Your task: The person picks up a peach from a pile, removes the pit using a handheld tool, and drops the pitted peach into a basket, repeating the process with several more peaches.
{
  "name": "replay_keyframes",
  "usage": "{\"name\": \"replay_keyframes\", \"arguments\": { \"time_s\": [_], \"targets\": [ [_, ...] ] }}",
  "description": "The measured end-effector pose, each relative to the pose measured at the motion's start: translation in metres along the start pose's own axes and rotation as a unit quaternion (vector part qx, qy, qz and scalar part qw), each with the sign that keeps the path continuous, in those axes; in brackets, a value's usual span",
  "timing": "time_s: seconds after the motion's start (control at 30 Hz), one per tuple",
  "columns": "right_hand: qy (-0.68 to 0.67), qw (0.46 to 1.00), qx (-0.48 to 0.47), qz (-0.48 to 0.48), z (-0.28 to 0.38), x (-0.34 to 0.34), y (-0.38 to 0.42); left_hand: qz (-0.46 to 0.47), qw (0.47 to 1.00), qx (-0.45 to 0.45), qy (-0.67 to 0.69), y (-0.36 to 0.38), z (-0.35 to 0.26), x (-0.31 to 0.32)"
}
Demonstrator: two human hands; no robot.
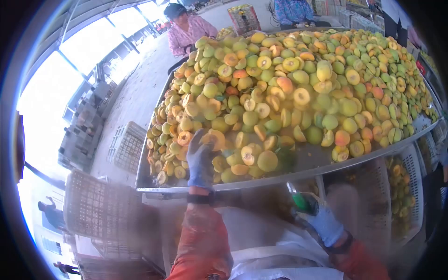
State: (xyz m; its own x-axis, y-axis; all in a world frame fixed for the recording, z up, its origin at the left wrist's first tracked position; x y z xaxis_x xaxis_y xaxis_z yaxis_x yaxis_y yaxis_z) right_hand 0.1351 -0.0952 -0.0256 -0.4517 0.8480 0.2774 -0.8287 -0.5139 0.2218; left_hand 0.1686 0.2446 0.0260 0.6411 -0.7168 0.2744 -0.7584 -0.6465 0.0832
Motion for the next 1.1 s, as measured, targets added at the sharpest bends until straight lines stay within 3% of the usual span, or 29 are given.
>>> {"name": "replay_keyframes", "arguments": {
  "time_s": [0.03,0.07,0.1,0.17,0.2,0.23,0.27,0.33,0.37,0.4,0.43,0.5,0.53,0.57,0.6,0.63,0.77,0.8,0.83,0.97,1.03,1.1],
  "targets": [
    [-0.027,0.998,0.050,0.042,-0.011,0.008,0.007,0.050,0.985,-0.034,0.161,0.011,0.004,-0.003],
    [-0.032,0.998,0.052,0.032,-0.021,0.005,0.009,0.079,0.967,-0.070,0.232,0.019,0.016,-0.015],
    [-0.033,0.996,0.065,0.043,-0.035,0.006,0.012,0.013,0.951,-0.114,0.287,0.035,0.032,-0.031],
    [-0.035,0.994,0.088,0.048,-0.049,0.009,0.024,0.091,0.907,-0.166,0.377,0.076,0.044,-0.022],
    [0.020,0.994,0.091,0.055,-0.050,0.015,0.030,0.066,0.934,-0.158,0.315,0.096,0.042,-0.018],
    [0.075,0.991,0.095,0.060,-0.050,0.019,0.035,0.088,0.906,-0.191,0.369,0.110,0.054,-0.015],
    [0.164,0.982,0.031,0.090,-0.041,0.026,0.034,0.095,0.913,-0.200,0.342,0.123,0.062,-0.009],
    [0.338,0.915,-0.204,0.076,-0.004,0.044,0.039,0.104,0.915,-0.227,0.317,0.148,0.072,0.007],
    [0.382,0.899,-0.196,0.083,0.004,0.052,0.040,0.095,0.934,-0.224,0.260,0.156,0.074,0.011],
    [0.416,0.846,-0.330,0.054,0.025,0.063,0.049,0.086,0.951,-0.219,0.202,0.165,0.075,0.013],
    [0.420,0.847,-0.322,0.049,0.027,0.066,0.048,0.088,0.948,-0.229,0.203,0.175,0.076,0.016],
    [0.547,0.755,-0.359,0.046,0.035,0.082,0.052,0.132,0.969,-0.182,0.099,0.188,0.068,0.023],
    [0.548,0.756,-0.356,0.045,0.034,0.082,0.052,0.158,0.984,-0.076,-0.030,0.188,0.059,0.023],
    [0.565,0.734,-0.375,0.039,0.034,0.086,0.054,0.157,0.984,-0.078,-0.031,0.192,0.058,0.024],
    [0.580,0.712,-0.395,0.034,0.034,0.090,0.057,0.156,0.982,-0.019,-0.102,0.197,0.046,0.028],
    [0.577,0.714,-0.394,0.037,0.032,0.091,0.058,0.153,0.972,0.041,-0.174,0.201,0.036,0.031],
    [0.594,0.718,-0.353,0.088,0.013,0.092,0.061,0.151,0.941,0.102,-0.284,0.209,0.031,0.028],
    [0.604,0.720,-0.322,0.114,0.004,0.092,0.060,0.152,0.978,-0.018,-0.140,0.207,0.043,0.022],
    [0.602,0.721,-0.322,0.115,0.005,0.091,0.062,0.147,0.980,-0.136,0.008,0.210,0.057,0.021],
    [0.629,0.699,-0.303,0.150,0.000,0.092,0.064,0.128,0.985,-0.109,-0.045,0.215,0.053,0.020],
    [0.632,0.701,-0.287,0.163,-0.001,0.094,0.064,0.103,0.983,-0.148,-0.023,0.220,0.057,0.020],
    [0.560,0.772,-0.233,0.190,-0.001,0.095,0.065,0.086,0.989,-0.111,-0.039,0.224,0.051,0.023]
  ]
}}
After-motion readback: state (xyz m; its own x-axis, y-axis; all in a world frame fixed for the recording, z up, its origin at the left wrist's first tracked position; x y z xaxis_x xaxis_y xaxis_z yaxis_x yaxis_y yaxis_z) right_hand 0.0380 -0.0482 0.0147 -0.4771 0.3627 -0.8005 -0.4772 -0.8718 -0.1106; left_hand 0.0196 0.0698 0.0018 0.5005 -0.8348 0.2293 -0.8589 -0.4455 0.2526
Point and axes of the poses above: each hand's wrist, its own y-axis away from the middle knuckle, its own x-axis out of the palm, z = x × y, the point moved 9 cm from there along -y, towards the middle knuckle, and after that the axes turned 6 degrees about -x, right-handed, at the moved point
